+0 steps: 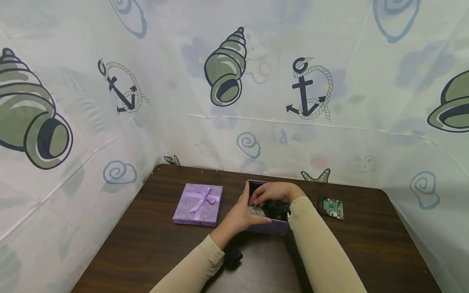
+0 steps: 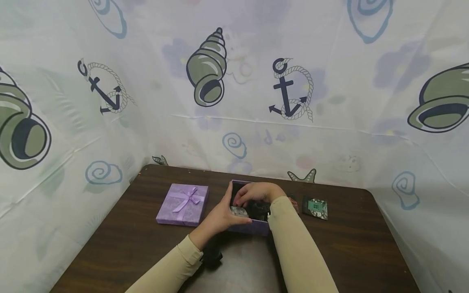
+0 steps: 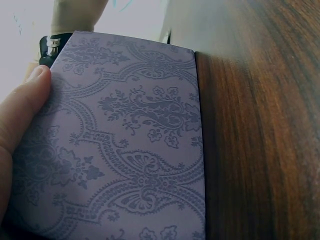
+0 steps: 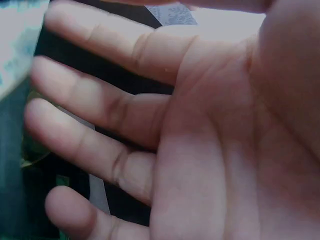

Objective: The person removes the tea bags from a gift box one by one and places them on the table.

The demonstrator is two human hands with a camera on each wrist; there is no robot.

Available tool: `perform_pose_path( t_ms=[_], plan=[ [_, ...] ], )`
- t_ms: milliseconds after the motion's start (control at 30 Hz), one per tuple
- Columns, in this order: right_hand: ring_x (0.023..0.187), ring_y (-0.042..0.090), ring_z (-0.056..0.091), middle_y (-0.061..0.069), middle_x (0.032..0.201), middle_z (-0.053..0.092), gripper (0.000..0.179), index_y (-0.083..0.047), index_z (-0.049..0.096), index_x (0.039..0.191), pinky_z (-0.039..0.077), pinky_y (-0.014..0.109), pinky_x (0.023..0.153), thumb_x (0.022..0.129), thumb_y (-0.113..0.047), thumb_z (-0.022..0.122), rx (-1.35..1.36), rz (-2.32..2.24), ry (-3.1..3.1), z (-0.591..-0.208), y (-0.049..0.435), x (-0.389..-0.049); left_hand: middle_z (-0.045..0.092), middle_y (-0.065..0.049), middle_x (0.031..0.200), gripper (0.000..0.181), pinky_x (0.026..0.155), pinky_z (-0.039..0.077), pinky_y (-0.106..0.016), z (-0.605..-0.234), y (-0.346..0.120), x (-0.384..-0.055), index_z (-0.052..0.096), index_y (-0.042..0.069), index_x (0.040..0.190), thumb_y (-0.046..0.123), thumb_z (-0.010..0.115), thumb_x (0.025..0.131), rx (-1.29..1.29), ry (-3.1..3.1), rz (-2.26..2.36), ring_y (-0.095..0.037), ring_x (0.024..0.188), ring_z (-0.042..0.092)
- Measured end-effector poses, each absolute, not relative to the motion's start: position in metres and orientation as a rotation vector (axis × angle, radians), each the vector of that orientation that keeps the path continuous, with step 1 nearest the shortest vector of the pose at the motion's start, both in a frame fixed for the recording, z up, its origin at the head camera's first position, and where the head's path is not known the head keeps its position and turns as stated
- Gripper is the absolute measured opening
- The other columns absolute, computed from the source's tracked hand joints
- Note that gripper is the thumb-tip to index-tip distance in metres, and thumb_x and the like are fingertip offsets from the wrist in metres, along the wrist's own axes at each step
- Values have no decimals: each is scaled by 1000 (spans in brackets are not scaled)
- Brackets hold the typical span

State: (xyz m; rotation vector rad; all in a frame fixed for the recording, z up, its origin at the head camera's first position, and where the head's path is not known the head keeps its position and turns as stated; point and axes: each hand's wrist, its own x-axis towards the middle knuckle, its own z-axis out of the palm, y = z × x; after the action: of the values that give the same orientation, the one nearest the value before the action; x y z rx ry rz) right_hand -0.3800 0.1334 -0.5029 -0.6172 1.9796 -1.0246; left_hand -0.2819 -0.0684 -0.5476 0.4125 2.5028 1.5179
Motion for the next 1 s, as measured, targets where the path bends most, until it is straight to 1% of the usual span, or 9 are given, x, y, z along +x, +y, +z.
perform_pose_path(
  t_ms=[100,200,300,533,633,733,833,933,1000],
  plan=[
    [107,21,65,-1,113,70,18,-5,75,115,56,48,105,106,-20,67,-616,-1024,1974,-503,134,-379,19,-18,182,152,125,41,-61,-549,-69,-282,-10,31,176,57,100,74,422,2492,1532,-40,161,37],
    [104,21,65,-2,107,69,19,-5,74,110,56,42,98,106,-21,67,-609,-1001,1974,-502,134,-378,20,-20,181,153,124,42,-62,-549,-68,-282,-9,27,177,57,99,74,424,2507,1521,-41,161,38],
    [104,17,67,-3,109,76,24,-5,80,113,56,36,96,107,-23,65,-607,-965,1984,-500,135,-378,18,-20,182,153,124,41,-62,-548,-67,-281,-11,32,176,58,99,74,417,2512,1508,-41,163,34],
    [113,10,70,2,119,83,29,-5,85,116,56,36,109,108,-23,64,-661,-920,1969,-499,135,-378,17,-20,182,151,123,42,-64,-547,-66,-280,-13,35,175,63,97,74,417,2528,1483,-43,163,34],
    [110,8,69,2,119,83,28,-7,86,116,56,34,106,107,-23,64,-685,-916,1963,-499,135,-379,16,-19,183,151,123,43,-63,-546,-66,-280,-13,38,174,63,97,74,405,2527,1483,-43,162,37],
    [99,11,65,3,116,83,26,-6,85,117,55,33,97,107,-21,66,-670,-964,1953,-499,136,-379,17,-18,183,151,124,42,-63,-546,-66,-280,-12,36,175,62,97,74,397,2524,1485,-43,161,38],
    [105,12,66,4,118,82,25,-5,84,119,54,40,106,107,-19,68,-668,-1026,1951,-499,136,-378,17,-18,183,152,125,40,-63,-546,-67,-281,-9,33,176,61,98,73,395,2529,1487,-42,162,37],
    [124,15,68,6,128,80,25,-4,82,123,47,51,121,106,-16,70,-677,-1089,1949,-501,137,-377,18,-18,183,152,126,39,-63,-547,-67,-282,-9,31,176,61,99,73,402,2536,1491,-42,163,35],
    [131,18,65,7,133,78,26,-3,81,126,44,52,124,105,-13,71,-681,-1138,1937,-503,137,-377,18,-19,182,152,126,39,-63,-549,-68,-282,-9,30,176,60,99,73,406,2532,1494,-42,163,35]
  ],
)
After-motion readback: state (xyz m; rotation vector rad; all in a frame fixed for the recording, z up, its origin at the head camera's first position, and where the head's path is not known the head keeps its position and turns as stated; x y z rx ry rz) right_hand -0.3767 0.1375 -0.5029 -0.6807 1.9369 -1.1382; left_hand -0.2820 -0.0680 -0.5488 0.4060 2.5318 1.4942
